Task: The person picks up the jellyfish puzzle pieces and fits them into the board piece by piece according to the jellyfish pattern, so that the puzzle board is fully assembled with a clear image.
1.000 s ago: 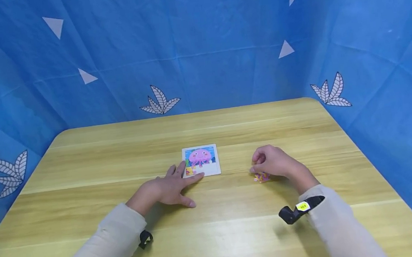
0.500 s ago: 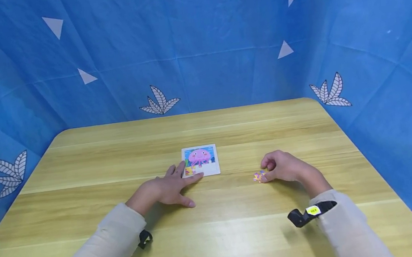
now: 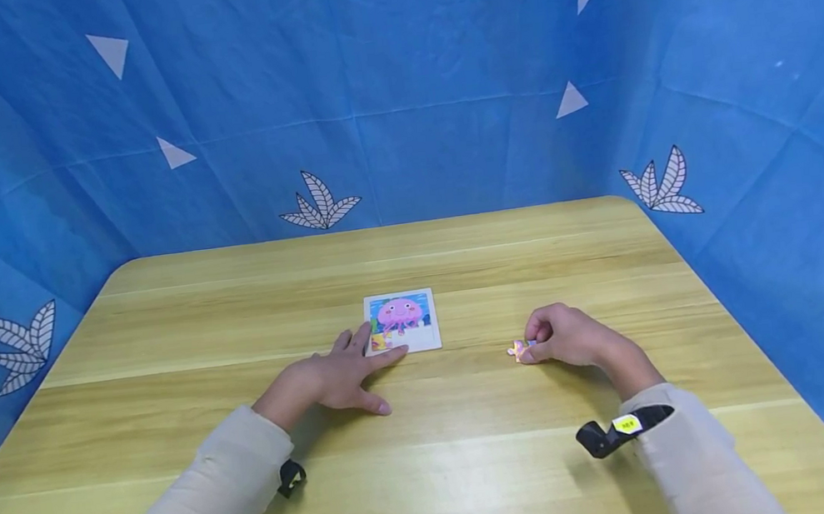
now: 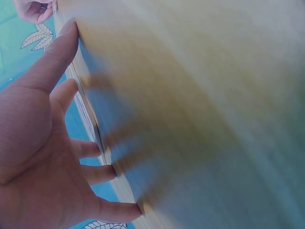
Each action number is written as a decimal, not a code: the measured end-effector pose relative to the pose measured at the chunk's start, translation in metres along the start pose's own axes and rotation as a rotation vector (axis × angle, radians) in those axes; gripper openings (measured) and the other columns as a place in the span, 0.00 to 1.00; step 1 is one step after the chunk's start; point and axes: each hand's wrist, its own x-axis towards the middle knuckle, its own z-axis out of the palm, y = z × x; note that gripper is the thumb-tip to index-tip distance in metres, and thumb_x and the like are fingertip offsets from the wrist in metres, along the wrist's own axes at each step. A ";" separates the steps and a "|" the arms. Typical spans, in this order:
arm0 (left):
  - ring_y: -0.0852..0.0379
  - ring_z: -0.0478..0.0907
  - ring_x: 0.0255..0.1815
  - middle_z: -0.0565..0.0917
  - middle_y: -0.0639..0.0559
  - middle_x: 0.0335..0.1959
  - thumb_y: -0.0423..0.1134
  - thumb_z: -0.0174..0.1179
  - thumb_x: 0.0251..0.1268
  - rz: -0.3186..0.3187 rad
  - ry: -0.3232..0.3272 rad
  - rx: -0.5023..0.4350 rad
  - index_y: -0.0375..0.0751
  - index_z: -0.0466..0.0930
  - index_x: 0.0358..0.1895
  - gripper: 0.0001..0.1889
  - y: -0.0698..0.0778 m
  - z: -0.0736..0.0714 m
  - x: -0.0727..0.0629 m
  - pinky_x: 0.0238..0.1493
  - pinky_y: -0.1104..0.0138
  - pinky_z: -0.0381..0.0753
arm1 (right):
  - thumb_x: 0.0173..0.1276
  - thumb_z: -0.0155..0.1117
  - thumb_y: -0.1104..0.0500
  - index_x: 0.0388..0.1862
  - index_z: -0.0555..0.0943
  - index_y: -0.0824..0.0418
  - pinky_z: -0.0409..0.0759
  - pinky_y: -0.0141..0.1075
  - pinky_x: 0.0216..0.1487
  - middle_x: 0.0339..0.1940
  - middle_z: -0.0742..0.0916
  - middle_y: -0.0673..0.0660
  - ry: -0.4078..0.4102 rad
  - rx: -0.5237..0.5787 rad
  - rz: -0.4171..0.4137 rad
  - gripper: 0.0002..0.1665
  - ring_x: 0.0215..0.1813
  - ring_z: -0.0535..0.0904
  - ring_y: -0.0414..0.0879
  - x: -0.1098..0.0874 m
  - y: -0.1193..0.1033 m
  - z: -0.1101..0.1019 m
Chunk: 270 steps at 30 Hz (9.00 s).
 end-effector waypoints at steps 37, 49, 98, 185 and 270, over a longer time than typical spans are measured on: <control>0.38 0.33 0.76 0.32 0.46 0.77 0.67 0.58 0.53 -0.008 -0.012 -0.005 0.82 0.44 0.70 0.42 0.001 -0.002 0.000 0.63 0.33 0.51 | 0.65 0.64 0.52 0.46 0.81 0.62 0.70 0.36 0.32 0.28 0.80 0.53 0.182 -0.059 -0.166 0.16 0.29 0.71 0.44 0.036 -0.035 0.035; 0.37 0.33 0.76 0.32 0.45 0.77 0.69 0.56 0.53 -0.009 -0.017 0.004 0.81 0.44 0.70 0.42 0.002 -0.002 -0.001 0.62 0.32 0.52 | 0.68 0.59 0.59 0.51 0.81 0.63 0.73 0.35 0.27 0.27 0.80 0.53 0.117 -0.005 -0.231 0.15 0.25 0.71 0.42 0.062 -0.060 0.055; 0.34 0.34 0.75 0.32 0.42 0.77 0.68 0.57 0.53 0.014 -0.024 0.027 0.81 0.43 0.71 0.43 0.001 -0.004 0.001 0.58 0.28 0.53 | 0.58 0.70 0.53 0.28 0.76 0.58 0.69 0.33 0.27 0.25 0.80 0.53 0.135 -0.104 0.028 0.13 0.28 0.73 0.45 0.098 -0.109 0.088; 0.36 0.33 0.76 0.32 0.43 0.77 0.66 0.59 0.54 0.018 -0.009 -0.010 0.81 0.42 0.71 0.43 0.000 -0.002 0.000 0.63 0.32 0.49 | 0.67 0.58 0.43 0.45 0.74 0.66 0.73 0.37 0.32 0.36 0.80 0.59 0.228 -0.035 0.187 0.26 0.33 0.74 0.48 0.009 -0.004 -0.015; 0.37 0.31 0.76 0.31 0.44 0.77 0.66 0.59 0.53 0.014 -0.019 -0.029 0.81 0.42 0.71 0.44 0.000 -0.001 0.000 0.63 0.31 0.47 | 0.65 0.62 0.58 0.44 0.73 0.71 0.72 0.36 0.37 0.33 0.81 0.58 0.232 -0.037 0.154 0.17 0.34 0.75 0.45 -0.027 0.026 -0.013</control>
